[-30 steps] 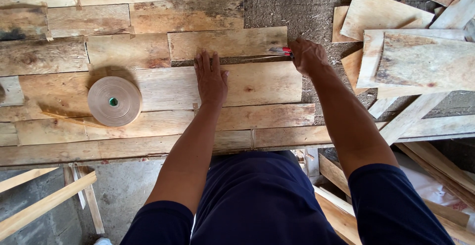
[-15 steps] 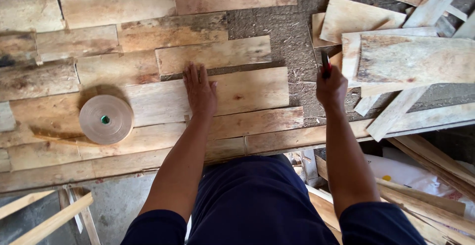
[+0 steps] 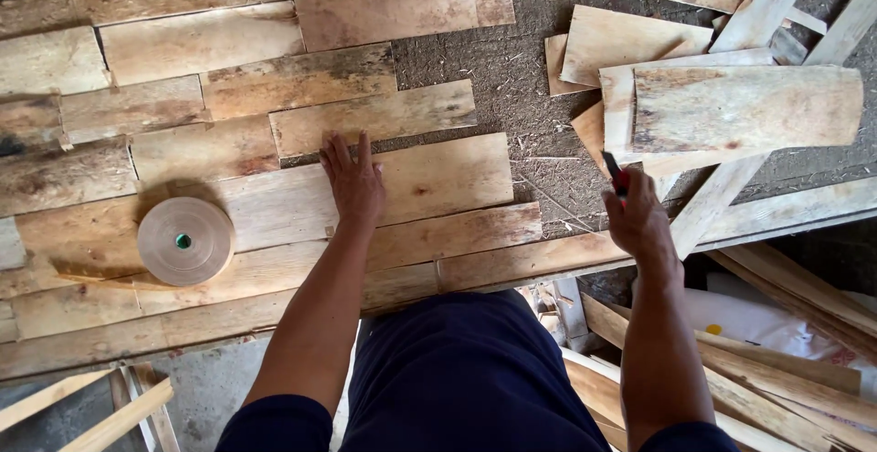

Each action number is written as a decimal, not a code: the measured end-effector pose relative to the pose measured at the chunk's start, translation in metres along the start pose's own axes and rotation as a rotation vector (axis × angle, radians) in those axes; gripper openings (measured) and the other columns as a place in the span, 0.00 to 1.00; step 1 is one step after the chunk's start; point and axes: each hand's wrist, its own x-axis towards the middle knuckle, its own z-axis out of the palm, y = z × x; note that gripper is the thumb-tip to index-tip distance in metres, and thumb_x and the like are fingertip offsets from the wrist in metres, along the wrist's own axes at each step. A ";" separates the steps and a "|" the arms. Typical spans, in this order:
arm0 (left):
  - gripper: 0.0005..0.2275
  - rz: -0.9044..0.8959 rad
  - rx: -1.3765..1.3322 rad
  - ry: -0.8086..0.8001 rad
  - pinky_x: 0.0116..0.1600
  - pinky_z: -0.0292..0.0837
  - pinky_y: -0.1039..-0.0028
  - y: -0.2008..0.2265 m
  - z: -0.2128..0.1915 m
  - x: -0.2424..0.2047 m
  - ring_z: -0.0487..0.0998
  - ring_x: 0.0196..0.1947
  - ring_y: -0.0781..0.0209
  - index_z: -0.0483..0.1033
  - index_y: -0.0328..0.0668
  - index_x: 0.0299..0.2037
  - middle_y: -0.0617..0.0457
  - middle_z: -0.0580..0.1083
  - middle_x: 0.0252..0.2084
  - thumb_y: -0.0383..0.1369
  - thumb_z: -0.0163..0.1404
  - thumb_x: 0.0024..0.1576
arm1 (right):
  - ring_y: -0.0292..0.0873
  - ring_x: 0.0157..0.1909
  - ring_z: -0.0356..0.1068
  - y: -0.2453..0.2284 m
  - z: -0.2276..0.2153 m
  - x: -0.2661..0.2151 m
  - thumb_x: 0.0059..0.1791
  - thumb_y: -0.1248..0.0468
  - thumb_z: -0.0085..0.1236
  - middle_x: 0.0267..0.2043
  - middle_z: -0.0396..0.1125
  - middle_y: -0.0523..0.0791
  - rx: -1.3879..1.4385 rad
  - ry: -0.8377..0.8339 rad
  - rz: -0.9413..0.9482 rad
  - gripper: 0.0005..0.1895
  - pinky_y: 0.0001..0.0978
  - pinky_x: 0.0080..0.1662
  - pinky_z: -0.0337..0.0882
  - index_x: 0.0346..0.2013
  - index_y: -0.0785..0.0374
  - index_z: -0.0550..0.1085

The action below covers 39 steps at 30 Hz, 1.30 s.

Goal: Patching and trimming thin wood veneer strips on a wood surface using a utility knife and masking tape.

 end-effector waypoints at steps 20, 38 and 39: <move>0.29 -0.062 -0.054 -0.018 0.77 0.34 0.45 0.002 0.003 0.002 0.39 0.77 0.28 0.59 0.59 0.74 0.31 0.43 0.77 0.34 0.54 0.62 | 0.45 0.46 0.74 -0.135 0.132 0.164 0.53 0.64 0.55 0.47 0.76 0.41 -0.458 -0.126 -0.907 0.13 0.44 0.52 0.71 0.50 0.45 0.79; 0.28 -0.066 -0.053 -0.033 0.78 0.34 0.46 0.002 0.003 0.003 0.37 0.78 0.30 0.58 0.62 0.75 0.33 0.41 0.78 0.34 0.52 0.63 | 0.45 0.45 0.76 -0.136 0.117 0.170 0.54 0.67 0.52 0.54 0.74 0.39 -0.705 -0.273 -0.824 0.21 0.42 0.48 0.76 0.59 0.41 0.74; 0.28 -0.063 -0.055 -0.025 0.78 0.34 0.46 0.001 0.004 0.002 0.37 0.78 0.31 0.59 0.62 0.75 0.33 0.42 0.78 0.34 0.53 0.64 | 0.46 0.46 0.76 -0.137 0.115 0.169 0.54 0.67 0.53 0.53 0.75 0.39 -0.725 -0.263 -0.857 0.21 0.44 0.50 0.75 0.60 0.41 0.73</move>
